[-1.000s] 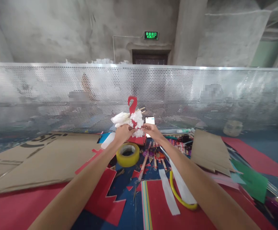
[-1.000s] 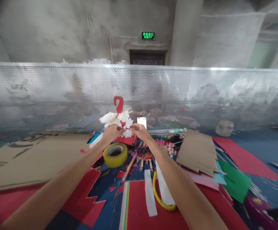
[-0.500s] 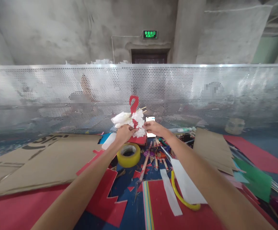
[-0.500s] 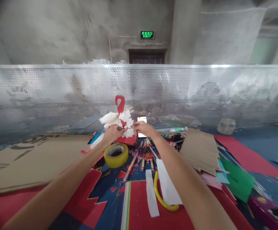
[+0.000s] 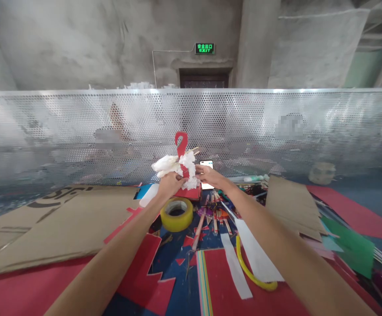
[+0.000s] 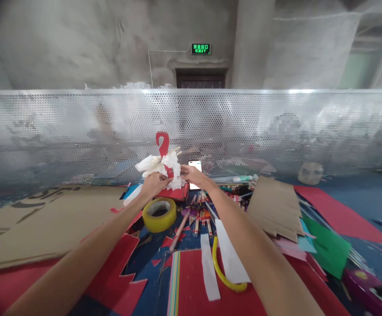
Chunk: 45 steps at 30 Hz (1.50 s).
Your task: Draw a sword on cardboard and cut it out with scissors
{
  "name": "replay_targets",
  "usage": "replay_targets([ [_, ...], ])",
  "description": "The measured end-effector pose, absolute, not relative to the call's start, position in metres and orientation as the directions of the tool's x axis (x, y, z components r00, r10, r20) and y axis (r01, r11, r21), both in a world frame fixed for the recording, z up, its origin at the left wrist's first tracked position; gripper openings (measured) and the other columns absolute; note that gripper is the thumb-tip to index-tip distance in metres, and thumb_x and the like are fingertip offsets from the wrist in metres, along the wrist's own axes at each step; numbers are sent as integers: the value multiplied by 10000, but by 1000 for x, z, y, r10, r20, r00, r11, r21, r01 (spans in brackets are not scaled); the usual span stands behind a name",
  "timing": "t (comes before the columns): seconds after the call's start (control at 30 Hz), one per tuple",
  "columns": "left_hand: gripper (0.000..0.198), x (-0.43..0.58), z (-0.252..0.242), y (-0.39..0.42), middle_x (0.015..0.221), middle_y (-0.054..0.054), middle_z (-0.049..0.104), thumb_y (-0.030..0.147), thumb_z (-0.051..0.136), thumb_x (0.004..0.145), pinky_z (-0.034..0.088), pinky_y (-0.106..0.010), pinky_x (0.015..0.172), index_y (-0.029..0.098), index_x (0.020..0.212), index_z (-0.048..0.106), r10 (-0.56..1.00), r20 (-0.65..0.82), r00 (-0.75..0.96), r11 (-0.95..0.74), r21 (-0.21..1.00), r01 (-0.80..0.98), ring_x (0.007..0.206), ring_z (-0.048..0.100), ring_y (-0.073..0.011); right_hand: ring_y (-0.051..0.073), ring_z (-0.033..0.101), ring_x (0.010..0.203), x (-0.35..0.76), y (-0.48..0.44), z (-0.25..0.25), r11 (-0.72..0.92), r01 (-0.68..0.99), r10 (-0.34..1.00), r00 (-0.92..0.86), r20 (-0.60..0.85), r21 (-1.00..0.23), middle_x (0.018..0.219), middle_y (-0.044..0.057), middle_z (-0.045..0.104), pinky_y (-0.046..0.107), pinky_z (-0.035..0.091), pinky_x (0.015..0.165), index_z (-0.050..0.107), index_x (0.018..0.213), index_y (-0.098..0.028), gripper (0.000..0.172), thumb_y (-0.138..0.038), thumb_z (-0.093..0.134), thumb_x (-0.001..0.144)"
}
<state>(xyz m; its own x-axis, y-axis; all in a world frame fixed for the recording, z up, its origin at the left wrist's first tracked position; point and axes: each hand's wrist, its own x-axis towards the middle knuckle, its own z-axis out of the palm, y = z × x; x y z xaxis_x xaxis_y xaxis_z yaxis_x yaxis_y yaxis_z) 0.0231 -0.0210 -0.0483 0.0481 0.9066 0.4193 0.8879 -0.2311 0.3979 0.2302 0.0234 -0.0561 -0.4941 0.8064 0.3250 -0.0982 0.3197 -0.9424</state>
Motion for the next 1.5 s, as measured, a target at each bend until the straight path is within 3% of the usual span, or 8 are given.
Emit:
replay_targets([
  [0.27,354,23,-49,-20,903,-78,820,537,641,887,496,-286,776,228,842,807,906,419,63,-245,399,884,919,747,-237,170,680,761,227,27,-49,303,-71,814,-500,297,-950,943,13,752,247,530,636,669,1124,-249,528,-164,750,609],
  [0.43,374,21,-50,-17,938,-83,817,557,651,875,494,-292,774,212,849,794,904,424,58,-245,401,883,930,743,-241,157,641,656,222,38,-44,344,-55,806,-495,325,-937,879,9,744,258,514,575,683,1049,-209,479,-147,770,582],
  [0.6,387,21,-51,-14,927,-79,816,571,644,878,494,-293,776,214,856,792,907,418,50,-236,409,882,922,742,-240,148,641,676,213,50,-49,372,-82,845,-382,374,-925,817,-9,712,239,504,594,631,958,-203,411,-201,803,585],
  [0.77,399,21,-52,-16,925,-88,814,573,646,879,494,-297,803,204,834,793,903,426,52,-243,409,880,933,738,-247,106,514,515,211,52,-63,324,-68,909,-252,331,-943,609,-63,570,206,395,480,544,813,-220,380,-369,847,638],
  [0.9,388,22,-53,-17,958,-87,815,562,644,883,499,-298,818,203,871,791,898,436,49,-252,421,872,954,737,-250,111,550,586,222,42,-66,280,-87,901,-321,293,-956,680,-24,610,232,461,571,603,757,-195,405,-504,850,668],
  [1.1,401,22,-56,-16,944,-92,813,572,638,882,502,-310,814,202,843,785,887,458,53,-275,432,859,949,738,-261,139,629,786,235,26,-64,260,-96,868,-413,276,-961,863,15,711,262,492,739,725,918,-193,430,-367,912,573],
  [1.37,410,20,-60,-13,904,-94,812,578,616,901,505,-322,822,211,825,782,866,495,74,-320,433,843,925,739,-264,124,595,718,233,28,-62,345,-4,830,-465,307,-939,782,-3,683,243,470,709,738,833,-157,216,-317,799,701],
  [1.5,415,20,-62,-12,921,-95,815,590,622,891,501,-327,822,213,811,778,862,502,70,-321,435,841,940,739,-273,132,596,720,236,27,-61,399,34,818,-465,339,-916,761,-13,659,234,476,687,739,815,-162,203,-343,788,737],
])
